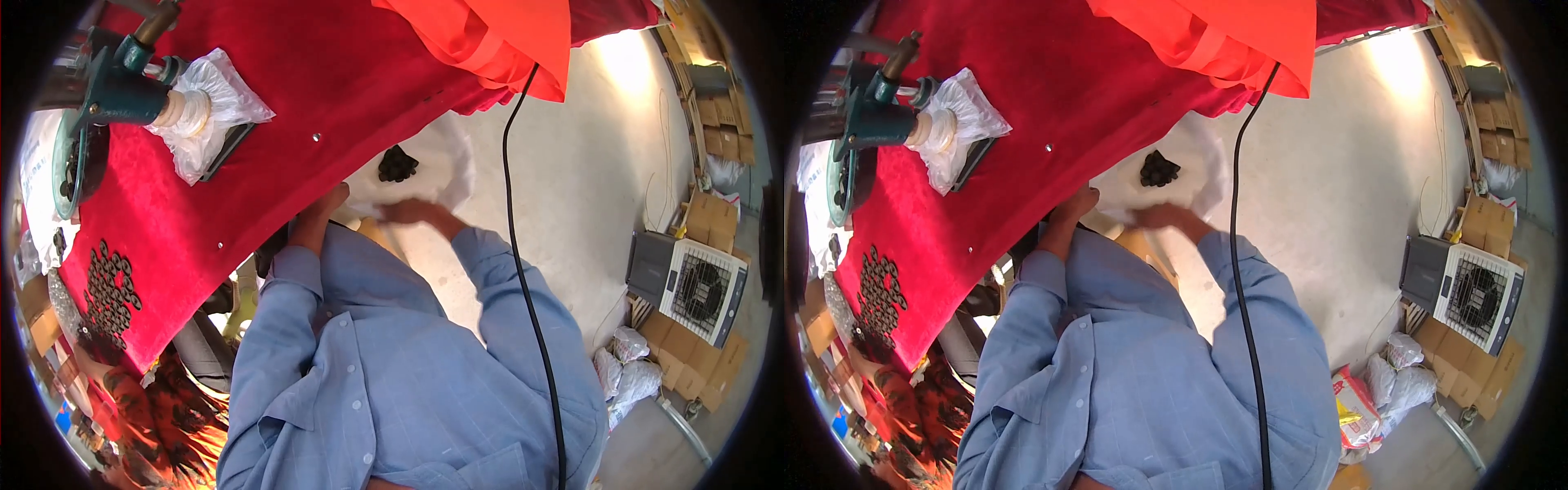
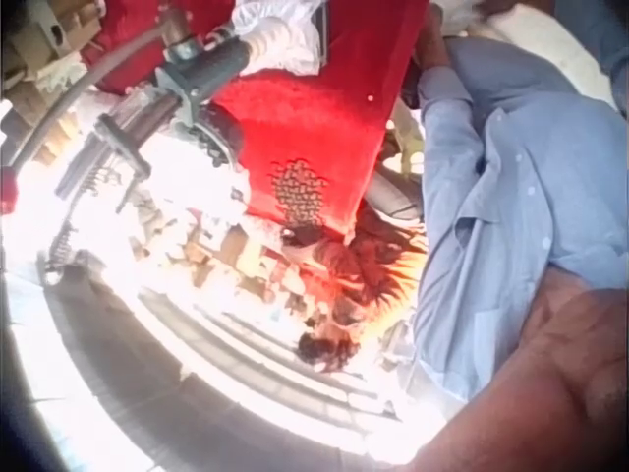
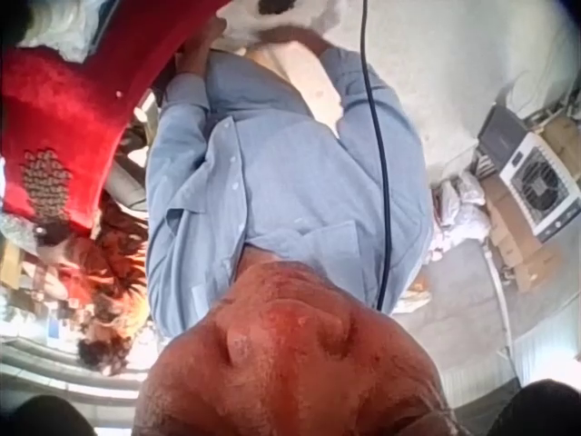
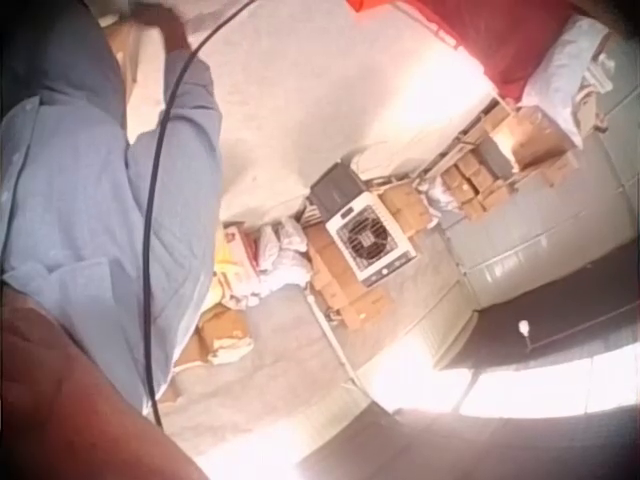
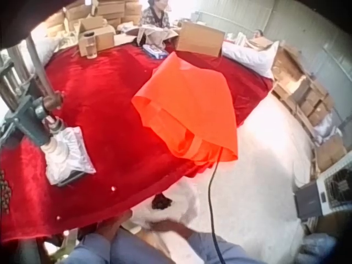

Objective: Operating a manual press machine to stamp or secure rubber pads and then packing them into bags.

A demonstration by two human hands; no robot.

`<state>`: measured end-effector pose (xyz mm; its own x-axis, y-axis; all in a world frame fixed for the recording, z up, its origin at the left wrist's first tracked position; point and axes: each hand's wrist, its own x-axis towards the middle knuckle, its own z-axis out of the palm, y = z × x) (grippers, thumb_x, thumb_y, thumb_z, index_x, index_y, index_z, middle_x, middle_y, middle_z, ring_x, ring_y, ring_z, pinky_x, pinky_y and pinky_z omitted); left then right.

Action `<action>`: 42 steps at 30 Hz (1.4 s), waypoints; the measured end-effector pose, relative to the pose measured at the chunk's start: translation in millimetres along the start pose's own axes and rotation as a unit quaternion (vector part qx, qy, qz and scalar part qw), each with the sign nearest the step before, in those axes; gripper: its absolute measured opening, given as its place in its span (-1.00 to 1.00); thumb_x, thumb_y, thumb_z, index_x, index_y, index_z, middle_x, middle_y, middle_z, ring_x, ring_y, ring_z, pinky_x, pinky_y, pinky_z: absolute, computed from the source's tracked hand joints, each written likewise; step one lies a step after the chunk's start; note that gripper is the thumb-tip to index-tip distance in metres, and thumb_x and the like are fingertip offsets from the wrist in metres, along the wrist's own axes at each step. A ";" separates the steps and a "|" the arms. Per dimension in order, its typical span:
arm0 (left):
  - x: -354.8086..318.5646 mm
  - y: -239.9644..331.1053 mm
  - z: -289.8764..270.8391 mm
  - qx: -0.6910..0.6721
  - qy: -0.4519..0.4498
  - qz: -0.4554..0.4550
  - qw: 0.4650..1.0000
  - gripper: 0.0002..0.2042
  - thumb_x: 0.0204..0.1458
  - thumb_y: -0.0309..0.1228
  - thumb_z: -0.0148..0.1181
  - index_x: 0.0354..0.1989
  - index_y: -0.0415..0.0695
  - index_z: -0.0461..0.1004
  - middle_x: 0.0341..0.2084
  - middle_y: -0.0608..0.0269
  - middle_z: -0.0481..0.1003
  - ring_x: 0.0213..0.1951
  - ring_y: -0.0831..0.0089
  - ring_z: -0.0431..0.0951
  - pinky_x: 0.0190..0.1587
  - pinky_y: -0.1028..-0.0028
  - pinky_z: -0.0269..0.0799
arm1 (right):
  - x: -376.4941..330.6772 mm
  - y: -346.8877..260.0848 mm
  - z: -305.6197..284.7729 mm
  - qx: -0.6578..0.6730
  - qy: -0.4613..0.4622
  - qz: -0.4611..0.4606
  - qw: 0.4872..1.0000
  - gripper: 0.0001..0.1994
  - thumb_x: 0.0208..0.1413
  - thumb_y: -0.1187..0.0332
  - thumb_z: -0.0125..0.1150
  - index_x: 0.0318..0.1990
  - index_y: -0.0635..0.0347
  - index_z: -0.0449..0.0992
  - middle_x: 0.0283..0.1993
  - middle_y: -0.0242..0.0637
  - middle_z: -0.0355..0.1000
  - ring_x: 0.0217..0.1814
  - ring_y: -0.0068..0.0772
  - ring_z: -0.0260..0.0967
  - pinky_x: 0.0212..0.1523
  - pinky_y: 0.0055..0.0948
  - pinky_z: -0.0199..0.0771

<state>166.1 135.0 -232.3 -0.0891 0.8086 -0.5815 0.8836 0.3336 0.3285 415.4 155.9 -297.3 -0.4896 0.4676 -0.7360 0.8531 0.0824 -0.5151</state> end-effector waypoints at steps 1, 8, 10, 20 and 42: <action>-0.7 -4.1 5.8 0.001 -0.001 -0.002 1.000 -0.47 -0.05 -0.31 0.19 0.15 -0.27 0.46 0.09 -0.26 0.50 0.14 -0.15 0.49 0.24 0.05 0.34 | -11.9 -12.5 10.1 -0.005 -0.028 -0.011 1.000 -0.10 0.00 -0.27 0.33 0.39 0.11 0.28 0.27 0.04 0.43 0.32 0.12 0.37 0.30 -0.07 0.36; -14.9 8.6 -10.8 0.016 -0.013 0.055 0.998 -0.28 -0.07 -0.38 0.25 0.36 -0.24 0.23 0.33 -0.27 0.26 0.37 -0.16 0.24 0.40 0.06 0.15 | -23.7 -15.9 -9.4 0.103 0.008 -0.107 0.989 0.04 -0.05 -0.21 0.43 0.48 0.18 0.13 0.38 0.04 0.33 0.43 0.03 0.27 0.41 -0.18 0.24; -12.1 3.6 -7.4 0.026 0.005 0.068 0.997 -0.27 -0.08 -0.39 0.26 0.36 -0.25 0.23 0.34 -0.27 0.25 0.37 -0.16 0.22 0.41 0.06 0.14 | 4.3 -0.1 -44.1 0.173 0.048 -0.056 0.982 -0.02 -0.04 -0.12 0.46 0.46 0.16 0.17 0.39 0.05 0.32 0.43 0.04 0.28 0.40 -0.19 0.27; -3.0 -11.5 11.2 0.034 0.018 0.065 0.997 -0.30 0.00 -0.26 0.26 0.36 -0.20 0.26 0.34 -0.23 0.27 0.37 -0.15 0.23 0.39 0.05 0.16 | 8.0 32.5 -89.2 0.092 0.325 0.034 0.941 -0.37 0.04 0.16 0.43 0.29 0.16 0.45 0.19 0.00 0.52 0.15 -0.09 0.56 0.11 -0.23 0.56; 11.7 -31.0 28.7 0.075 0.102 0.114 0.985 -0.44 0.06 -0.23 0.25 0.23 -0.25 0.42 0.25 -0.13 0.41 0.30 -0.06 0.36 0.37 0.09 0.21 | 46.5 0.0 -100.1 -0.094 0.483 -0.175 0.853 -0.62 -0.05 0.48 0.16 -0.01 0.30 0.55 0.06 0.15 0.47 0.08 0.29 0.42 0.08 0.08 0.48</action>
<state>150.9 120.2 -270.6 0.0421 0.9402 -0.3380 0.9479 0.0694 0.3109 410.7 265.7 -287.6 -0.4208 0.8846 0.2010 0.7431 0.4632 -0.4829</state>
